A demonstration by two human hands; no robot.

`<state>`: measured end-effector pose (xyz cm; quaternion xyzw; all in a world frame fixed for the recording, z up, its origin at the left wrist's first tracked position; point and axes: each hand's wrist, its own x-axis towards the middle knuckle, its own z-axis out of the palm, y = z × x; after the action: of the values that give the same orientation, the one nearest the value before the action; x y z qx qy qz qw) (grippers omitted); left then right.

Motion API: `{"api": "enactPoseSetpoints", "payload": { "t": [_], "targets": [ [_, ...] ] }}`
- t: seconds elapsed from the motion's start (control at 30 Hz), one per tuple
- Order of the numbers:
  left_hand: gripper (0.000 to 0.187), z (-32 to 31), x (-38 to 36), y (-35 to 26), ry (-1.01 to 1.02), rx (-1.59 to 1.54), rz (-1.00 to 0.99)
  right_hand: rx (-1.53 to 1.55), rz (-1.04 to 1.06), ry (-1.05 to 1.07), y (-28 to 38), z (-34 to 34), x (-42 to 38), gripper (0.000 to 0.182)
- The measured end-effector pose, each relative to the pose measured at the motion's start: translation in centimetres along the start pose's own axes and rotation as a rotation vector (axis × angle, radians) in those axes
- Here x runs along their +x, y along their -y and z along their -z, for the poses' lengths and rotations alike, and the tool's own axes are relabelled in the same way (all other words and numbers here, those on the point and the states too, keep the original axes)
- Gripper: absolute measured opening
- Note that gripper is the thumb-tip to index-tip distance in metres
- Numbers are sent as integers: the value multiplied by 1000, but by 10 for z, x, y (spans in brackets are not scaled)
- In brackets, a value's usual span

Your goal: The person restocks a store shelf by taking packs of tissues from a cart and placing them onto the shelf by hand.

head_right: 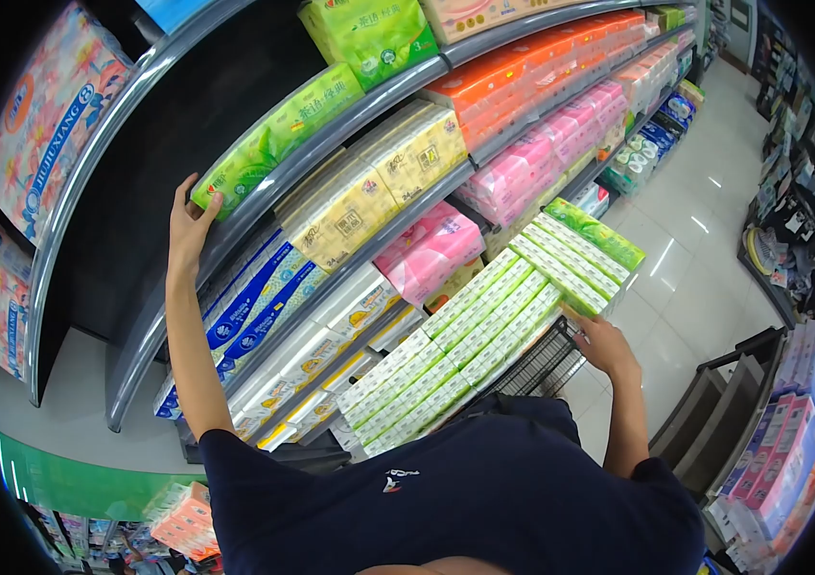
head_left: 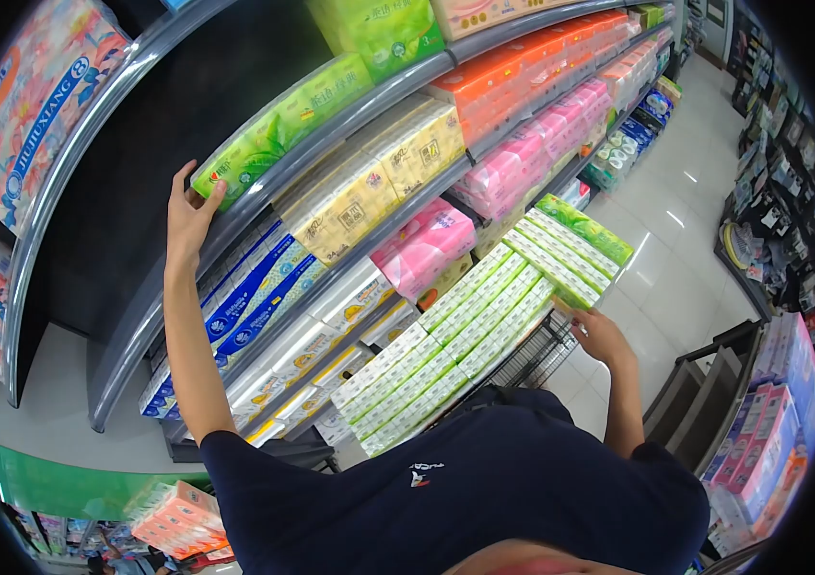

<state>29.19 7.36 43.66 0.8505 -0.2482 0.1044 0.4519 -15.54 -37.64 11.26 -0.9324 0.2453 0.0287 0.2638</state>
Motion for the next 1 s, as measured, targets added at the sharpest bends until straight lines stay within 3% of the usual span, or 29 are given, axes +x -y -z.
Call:
{"api": "enactPoseSetpoints", "payload": {
  "t": [0.07,0.17,0.27,0.33,0.37,0.4,0.43,0.47,0.5,0.53,0.6,0.77,0.93,1.0],
  "targets": [
    [79,-3,-2,1,-22,28,-16,3,123,-48,4,-1,3,51],
    [79,-6,-4,3,-23,49,-35,11,108,-24,7,-3,5,59],
    [78,-17,-2,19,-362,-5,-335,13,75,10,10,-1,4,60],
    [52,-57,-64,-15,-706,174,-609,16,52,-18,7,1,-4,57],
    [37,-83,-91,-16,-732,66,-692,3,67,-37,4,0,-8,54],
    [36,-112,-113,7,-688,-48,-742,9,62,-91,-7,-10,-8,35],
    [42,-149,-140,26,-581,-154,-739,15,30,-84,-12,-13,-12,35],
    [47,-188,-172,47,-448,-97,-642,11,-1,-70,-14,-13,-14,37],
    [59,-211,-202,41,-129,162,-485,8,-33,-55,-15,-13,-16,38],
    [75,-260,-229,53,33,-12,-191,-3,-46,-37,-12,-8,-20,38],
    [86,-322,-275,66,301,204,-175,7,-61,-32,-12,-1,-24,37],
    [84,-401,-352,131,516,429,-151,-83,-98,-90,-29,12,-30,34],
    [72,-397,-350,126,443,448,-204,-133,-117,-65,-45,31,-21,33],
    [71,-397,-349,125,435,459,-216,-173,-242,-50,-45,46,-9,37]
  ]
}}
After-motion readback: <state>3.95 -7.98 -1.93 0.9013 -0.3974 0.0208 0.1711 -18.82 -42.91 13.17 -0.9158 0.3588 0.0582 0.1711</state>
